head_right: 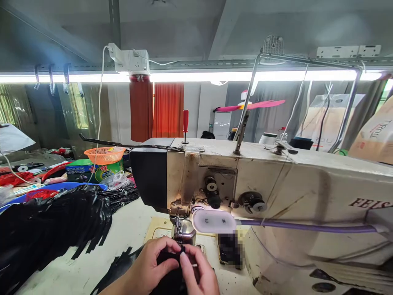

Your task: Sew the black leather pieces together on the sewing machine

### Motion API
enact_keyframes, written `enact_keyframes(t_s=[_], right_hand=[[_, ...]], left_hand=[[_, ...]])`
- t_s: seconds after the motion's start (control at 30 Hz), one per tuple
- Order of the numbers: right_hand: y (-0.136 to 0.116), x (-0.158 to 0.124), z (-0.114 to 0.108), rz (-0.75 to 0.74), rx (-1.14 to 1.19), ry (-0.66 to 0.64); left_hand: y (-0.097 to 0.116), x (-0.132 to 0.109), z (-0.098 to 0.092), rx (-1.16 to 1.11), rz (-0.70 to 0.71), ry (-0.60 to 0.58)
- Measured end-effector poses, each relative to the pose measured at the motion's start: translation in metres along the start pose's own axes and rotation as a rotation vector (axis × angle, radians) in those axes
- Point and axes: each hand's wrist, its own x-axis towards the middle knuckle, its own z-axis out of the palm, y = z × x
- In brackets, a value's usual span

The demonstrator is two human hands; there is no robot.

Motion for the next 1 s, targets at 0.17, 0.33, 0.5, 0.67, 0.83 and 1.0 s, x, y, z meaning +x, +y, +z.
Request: enact_keyframes(t_s=[0.17,0.33,0.5,0.67,0.83,1.0], right_hand=[[-0.003,0.018,-0.022,0.265,0.094,-0.245],[0.006,0.012,-0.015,0.349,0.199,-0.196],[0.001,0.009,-0.009,0.342,0.222,-0.138],[-0.005,0.008,-0.009,0.325,0.238,-0.151],[-0.007,0.001,-0.009,0.400,0.450,-0.157],[-0.004,-0.008,-0.012,0.200,0.217,-0.124]], left_hand=[[0.002,-0.003,0.009,0.162,-0.022,0.021],[-0.008,-0.007,0.015,0.243,0.374,0.127],[-0.019,-0.013,0.019,0.352,0.758,0.227],[-0.016,-0.012,0.018,0.362,0.735,0.221],[-0.014,-0.012,0.016,0.313,0.666,0.228],[-0.020,-0.016,0.017,0.309,0.642,0.232]])
